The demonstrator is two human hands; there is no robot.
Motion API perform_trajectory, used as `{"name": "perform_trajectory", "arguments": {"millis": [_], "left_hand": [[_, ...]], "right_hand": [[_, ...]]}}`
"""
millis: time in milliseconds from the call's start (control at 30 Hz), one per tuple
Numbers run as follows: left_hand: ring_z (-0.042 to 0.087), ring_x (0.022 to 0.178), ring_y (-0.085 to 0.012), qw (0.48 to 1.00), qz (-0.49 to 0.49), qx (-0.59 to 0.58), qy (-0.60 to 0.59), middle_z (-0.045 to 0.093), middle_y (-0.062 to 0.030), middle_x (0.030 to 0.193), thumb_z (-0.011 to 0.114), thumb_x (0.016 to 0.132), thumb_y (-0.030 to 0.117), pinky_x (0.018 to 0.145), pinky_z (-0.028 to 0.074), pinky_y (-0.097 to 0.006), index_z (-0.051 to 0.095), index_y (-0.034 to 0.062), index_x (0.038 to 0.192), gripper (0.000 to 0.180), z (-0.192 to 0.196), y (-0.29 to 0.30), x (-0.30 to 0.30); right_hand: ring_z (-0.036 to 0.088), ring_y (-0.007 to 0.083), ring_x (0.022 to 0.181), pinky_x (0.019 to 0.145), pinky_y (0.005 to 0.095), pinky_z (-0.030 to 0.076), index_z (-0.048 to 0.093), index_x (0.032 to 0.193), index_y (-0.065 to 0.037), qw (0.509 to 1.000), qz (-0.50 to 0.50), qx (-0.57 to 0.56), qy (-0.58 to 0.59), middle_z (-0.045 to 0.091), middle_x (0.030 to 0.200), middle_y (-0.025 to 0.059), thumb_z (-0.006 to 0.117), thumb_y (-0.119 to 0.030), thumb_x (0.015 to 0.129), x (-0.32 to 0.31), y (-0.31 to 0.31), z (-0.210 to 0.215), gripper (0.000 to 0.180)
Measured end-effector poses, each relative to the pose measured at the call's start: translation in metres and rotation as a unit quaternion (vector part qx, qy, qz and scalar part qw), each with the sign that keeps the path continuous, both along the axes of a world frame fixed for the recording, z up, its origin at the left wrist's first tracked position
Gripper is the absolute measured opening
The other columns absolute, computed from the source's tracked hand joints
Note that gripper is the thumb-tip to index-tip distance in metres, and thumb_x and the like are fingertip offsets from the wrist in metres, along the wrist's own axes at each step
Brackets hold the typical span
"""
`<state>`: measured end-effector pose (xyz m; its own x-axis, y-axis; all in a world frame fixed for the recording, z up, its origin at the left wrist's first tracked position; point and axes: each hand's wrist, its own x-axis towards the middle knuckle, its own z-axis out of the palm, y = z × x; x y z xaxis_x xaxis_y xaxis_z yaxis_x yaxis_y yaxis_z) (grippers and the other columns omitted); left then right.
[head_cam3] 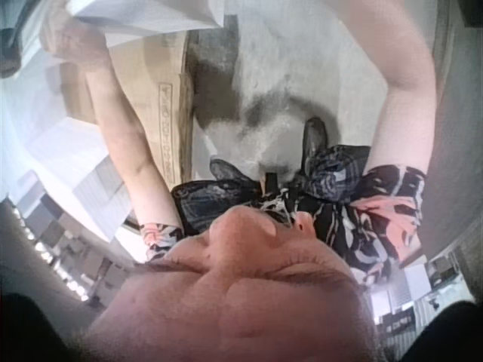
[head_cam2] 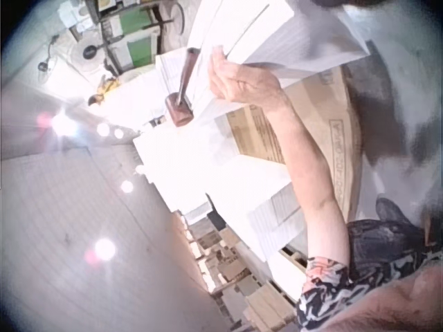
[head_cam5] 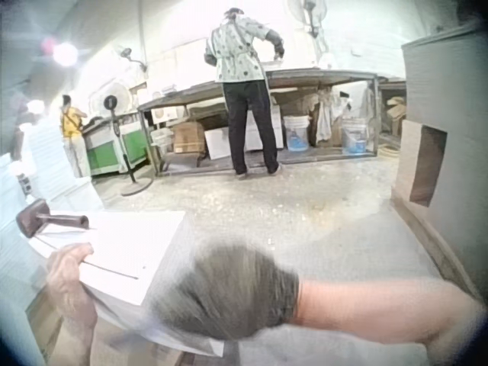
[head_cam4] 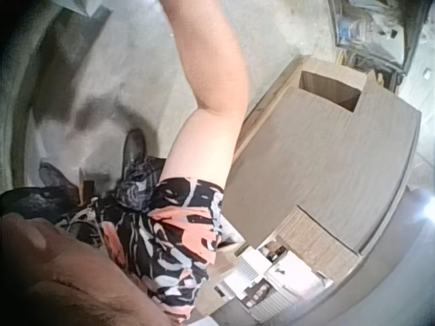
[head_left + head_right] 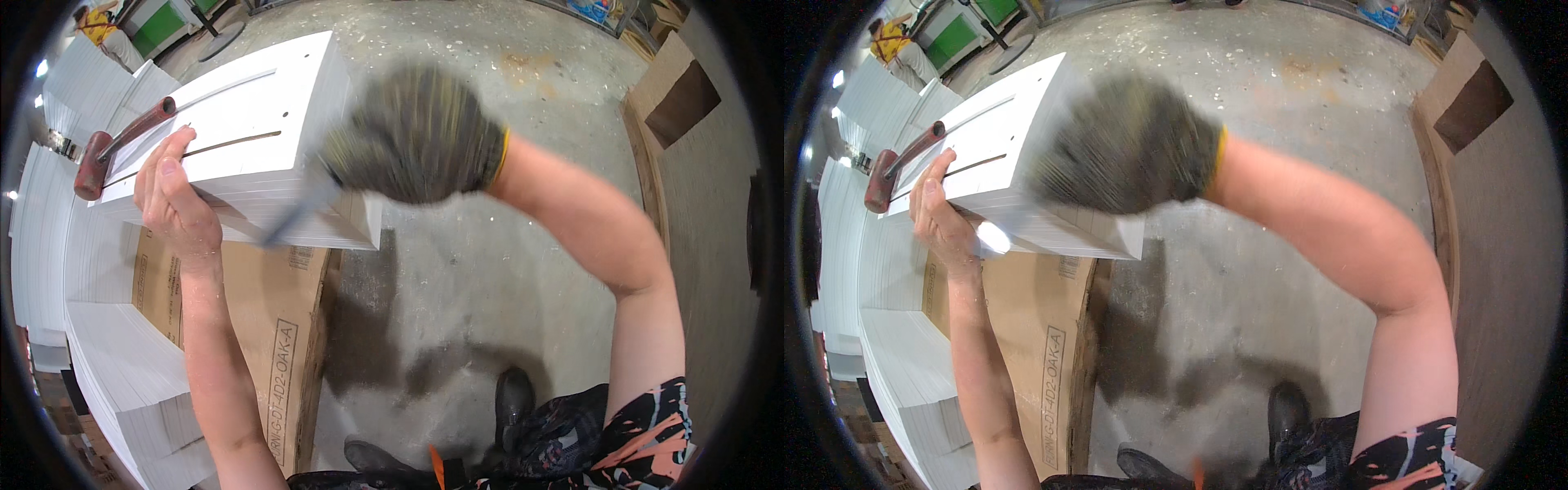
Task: The person sands the edges and corners of a stack of white boards by hand, moving the sandpaper along the sides and corners of the stack while holding it steady.
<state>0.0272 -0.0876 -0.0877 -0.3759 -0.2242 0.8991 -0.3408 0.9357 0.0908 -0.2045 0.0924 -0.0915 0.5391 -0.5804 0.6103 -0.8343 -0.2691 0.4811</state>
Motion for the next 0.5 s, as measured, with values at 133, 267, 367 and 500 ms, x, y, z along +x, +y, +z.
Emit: {"name": "perform_trajectory", "arguments": {"millis": [133, 267, 367, 500], "left_hand": [[0.064, 0.1, -0.0271, 1.0, -0.002, -0.013, 0.014, 0.072, -0.0127, 0.1, 0.033, 0.1, 0.017, 0.092, 0.044, -0.038, 0.072, -0.0019, 0.099, 0.043, 0.003, 0.004, -0.007], [0.066, 0.098, -0.0265, 1.0, -0.007, -0.019, 0.018, 0.073, -0.0122, 0.098, 0.036, 0.099, 0.017, 0.092, 0.044, -0.036, 0.072, -0.0008, 0.098, 0.041, 0.005, 0.001, -0.004], [0.066, 0.099, -0.0265, 0.999, -0.02, -0.011, 0.023, 0.073, -0.0121, 0.097, 0.034, 0.1, 0.019, 0.093, 0.044, -0.037, 0.073, 0.0002, 0.097, 0.043, 0.004, 0.002, -0.009], [0.065, 0.1, -0.0268, 0.998, 0.031, -0.049, -0.01, 0.073, -0.0117, 0.098, 0.032, 0.101, 0.02, 0.093, 0.044, -0.038, 0.073, 0.0006, 0.098, 0.045, 0.006, 0.001, 0.004]], "right_hand": [[0.06, 0.0217, 0.057, 0.05, 0.038, 0.048, 0.059, 0.086, -0.012, 0.962, 0.047, 0.265, 0.049, 0.056, 0.063, 0.0038, 0.054, -0.03, 0.091, 0.005, 0.019, -0.121, 0.02], [0.06, 0.0238, 0.056, 0.05, 0.0402, 0.048, 0.058, 0.077, -0.012, 0.962, 0.054, 0.266, 0.009, 0.054, 0.059, 0.004, 0.057, -0.025, 0.085, 0.004, 0.008, -0.14, 0.015], [0.06, 0.0164, 0.057, 0.046, 0.0324, 0.047, 0.057, 0.078, -0.017, 0.985, 0.04, 0.166, 0.006, 0.055, 0.064, -0.0007, 0.06, -0.024, 0.083, 0.001, -0.008, -0.079, 0.01], [0.061, 0.0188, 0.058, 0.051, 0.0342, 0.05, 0.064, 0.083, -0.019, 0.966, 0.113, -0.228, -0.054, 0.061, 0.068, 0.0018, 0.063, -0.022, 0.083, 0.008, -0.041, 0.049, 0.003]]}}
